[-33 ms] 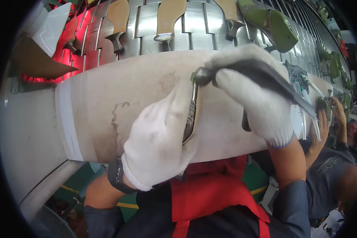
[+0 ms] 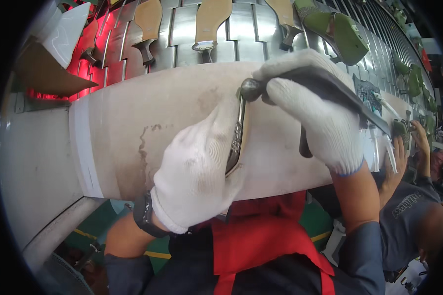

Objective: The person attaches soles onto shoe lasts by hand, hammers along the edges and heels with a hammer, and injects adhesive using a syringe before returning the shoes to a conveyor and picking up new components.

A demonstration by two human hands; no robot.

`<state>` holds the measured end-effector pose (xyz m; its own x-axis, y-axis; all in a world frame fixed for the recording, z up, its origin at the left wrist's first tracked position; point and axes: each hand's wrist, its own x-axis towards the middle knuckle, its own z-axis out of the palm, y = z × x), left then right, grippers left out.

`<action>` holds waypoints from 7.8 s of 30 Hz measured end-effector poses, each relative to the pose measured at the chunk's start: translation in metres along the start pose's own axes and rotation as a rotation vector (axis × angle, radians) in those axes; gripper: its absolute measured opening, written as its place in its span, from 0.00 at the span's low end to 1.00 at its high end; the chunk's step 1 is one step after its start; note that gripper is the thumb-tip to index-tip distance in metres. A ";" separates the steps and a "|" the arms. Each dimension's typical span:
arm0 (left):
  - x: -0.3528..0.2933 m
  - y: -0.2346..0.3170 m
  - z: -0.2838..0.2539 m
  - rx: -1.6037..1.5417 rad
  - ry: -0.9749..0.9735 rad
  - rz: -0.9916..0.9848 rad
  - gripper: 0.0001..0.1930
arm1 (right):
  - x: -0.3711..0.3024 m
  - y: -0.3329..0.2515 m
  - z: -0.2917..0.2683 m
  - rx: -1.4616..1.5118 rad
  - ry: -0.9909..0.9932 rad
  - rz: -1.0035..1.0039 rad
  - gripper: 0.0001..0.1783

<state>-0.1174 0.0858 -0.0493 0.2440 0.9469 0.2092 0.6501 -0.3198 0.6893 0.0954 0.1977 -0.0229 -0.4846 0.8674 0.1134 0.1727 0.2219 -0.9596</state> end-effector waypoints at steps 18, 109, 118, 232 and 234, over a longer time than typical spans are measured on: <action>-0.015 -0.015 -0.003 0.043 0.048 0.141 0.51 | -0.111 -0.010 0.091 -0.392 0.107 -0.490 0.19; -0.062 0.098 -0.006 -0.242 0.478 0.323 0.36 | -0.148 -0.174 0.002 -0.202 -0.129 -0.138 0.25; -0.109 0.064 0.019 0.095 0.518 0.653 0.27 | -0.170 -0.145 0.031 0.220 -0.374 -0.239 0.19; -0.112 -0.014 0.085 0.367 0.589 0.322 0.43 | -0.063 -0.035 0.027 0.278 -0.289 0.415 0.15; -0.108 -0.006 0.084 0.323 0.603 0.311 0.37 | -0.095 -0.039 0.027 0.372 -0.282 0.285 0.14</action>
<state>-0.0873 -0.0173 -0.1343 0.0741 0.6350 0.7690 0.8169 -0.4810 0.3184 0.1112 0.0942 -0.0030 -0.6828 0.7057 -0.1891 0.0410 -0.2214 -0.9743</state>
